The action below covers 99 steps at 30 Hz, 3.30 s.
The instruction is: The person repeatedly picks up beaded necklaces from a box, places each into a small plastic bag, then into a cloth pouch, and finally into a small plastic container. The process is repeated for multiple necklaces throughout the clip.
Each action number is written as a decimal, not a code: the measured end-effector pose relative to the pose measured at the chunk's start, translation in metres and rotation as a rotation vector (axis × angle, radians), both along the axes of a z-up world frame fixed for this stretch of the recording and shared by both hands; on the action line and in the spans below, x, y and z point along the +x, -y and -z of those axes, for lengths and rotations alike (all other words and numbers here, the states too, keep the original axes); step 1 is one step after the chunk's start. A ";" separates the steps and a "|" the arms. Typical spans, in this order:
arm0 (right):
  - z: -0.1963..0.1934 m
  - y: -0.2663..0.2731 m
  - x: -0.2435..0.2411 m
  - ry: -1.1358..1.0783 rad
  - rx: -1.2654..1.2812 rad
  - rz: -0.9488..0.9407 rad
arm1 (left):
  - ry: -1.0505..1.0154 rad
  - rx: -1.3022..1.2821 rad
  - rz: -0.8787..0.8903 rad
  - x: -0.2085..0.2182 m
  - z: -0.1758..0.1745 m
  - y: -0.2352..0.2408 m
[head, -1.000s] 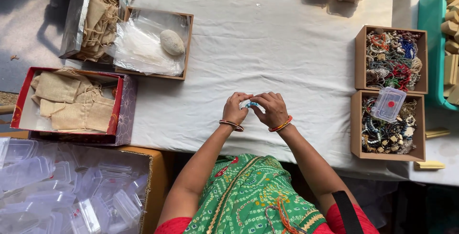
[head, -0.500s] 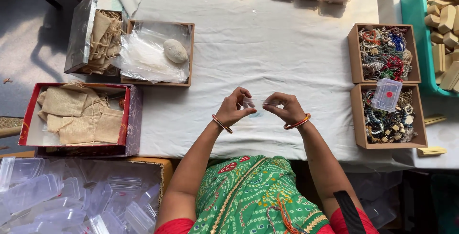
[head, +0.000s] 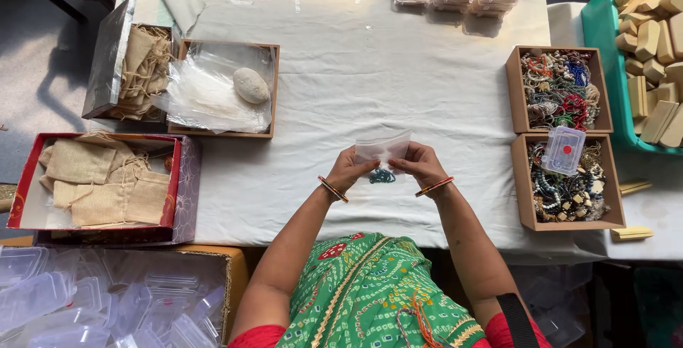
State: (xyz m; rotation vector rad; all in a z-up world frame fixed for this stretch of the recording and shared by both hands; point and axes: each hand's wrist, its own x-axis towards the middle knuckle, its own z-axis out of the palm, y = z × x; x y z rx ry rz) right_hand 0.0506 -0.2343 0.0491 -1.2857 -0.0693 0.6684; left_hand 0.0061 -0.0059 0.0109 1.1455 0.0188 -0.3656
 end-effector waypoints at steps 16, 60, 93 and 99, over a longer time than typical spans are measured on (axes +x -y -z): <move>0.015 -0.011 -0.019 1.158 -0.550 0.011 | -0.395 -0.238 0.004 0.003 -0.016 -0.013; 0.078 -0.038 0.000 0.135 -0.320 0.061 | -0.479 1.889 -0.592 -0.132 -0.040 -0.359; 0.027 -0.036 -0.030 1.523 -0.716 0.069 | -0.092 0.660 0.079 0.029 0.044 -0.016; 0.004 -0.037 -0.036 1.727 -0.719 0.009 | -0.165 0.551 0.093 0.031 0.052 -0.015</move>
